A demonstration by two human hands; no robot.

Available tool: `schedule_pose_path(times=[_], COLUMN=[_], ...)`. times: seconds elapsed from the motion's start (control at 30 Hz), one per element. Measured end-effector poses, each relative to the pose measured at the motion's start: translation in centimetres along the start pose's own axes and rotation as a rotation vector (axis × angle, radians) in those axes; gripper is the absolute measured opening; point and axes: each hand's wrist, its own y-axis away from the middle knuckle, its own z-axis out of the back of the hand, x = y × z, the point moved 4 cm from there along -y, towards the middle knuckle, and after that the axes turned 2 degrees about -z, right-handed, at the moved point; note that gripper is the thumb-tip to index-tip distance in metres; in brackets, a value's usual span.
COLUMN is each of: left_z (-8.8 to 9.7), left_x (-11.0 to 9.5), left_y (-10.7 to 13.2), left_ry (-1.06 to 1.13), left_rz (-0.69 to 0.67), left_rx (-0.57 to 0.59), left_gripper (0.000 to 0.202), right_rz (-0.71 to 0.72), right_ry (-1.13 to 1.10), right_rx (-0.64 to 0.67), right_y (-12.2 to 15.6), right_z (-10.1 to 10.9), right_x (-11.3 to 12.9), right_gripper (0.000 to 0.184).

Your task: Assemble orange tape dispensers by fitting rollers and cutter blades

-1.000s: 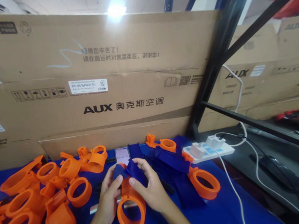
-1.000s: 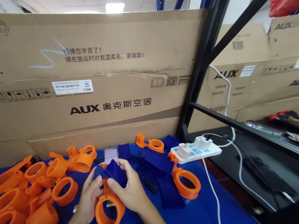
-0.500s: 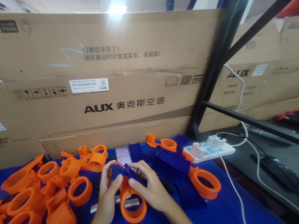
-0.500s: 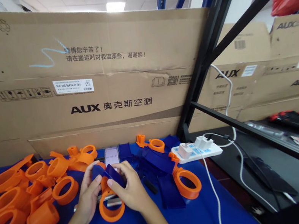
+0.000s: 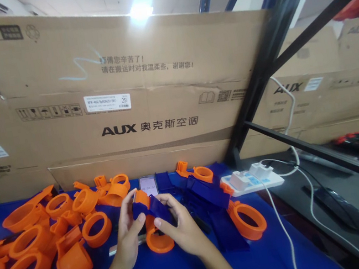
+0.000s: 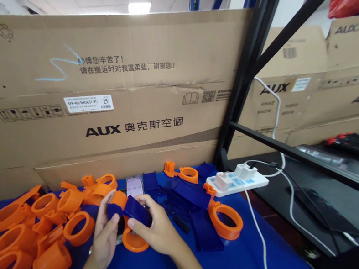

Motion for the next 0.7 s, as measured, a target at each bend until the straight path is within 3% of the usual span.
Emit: schedule_pose_path(times=[0.27,0.43,0.7], left_z=[-1.0,-1.5,-0.6], left_x=[-0.8,-1.8,-1.7], left_y=[0.6,0.8,0.4], left_ry=[0.057,0.106,0.082], left_rz=[0.009,0.041,-0.010], left_rx=[0.065,0.001,0.008], left_gripper=[0.077,0.061,0.049], right_rz=[0.282,0.469,0.578], right_ry=[0.485,0.668,0.723], right_rx=[-0.172,-0.210,-0.263], right_y=[1.1,1.8,1.8], right_z=[0.1,-0.7,-1.1], right_x=[0.8,0.3,0.4], right_gripper=[0.066,0.069,0.069])
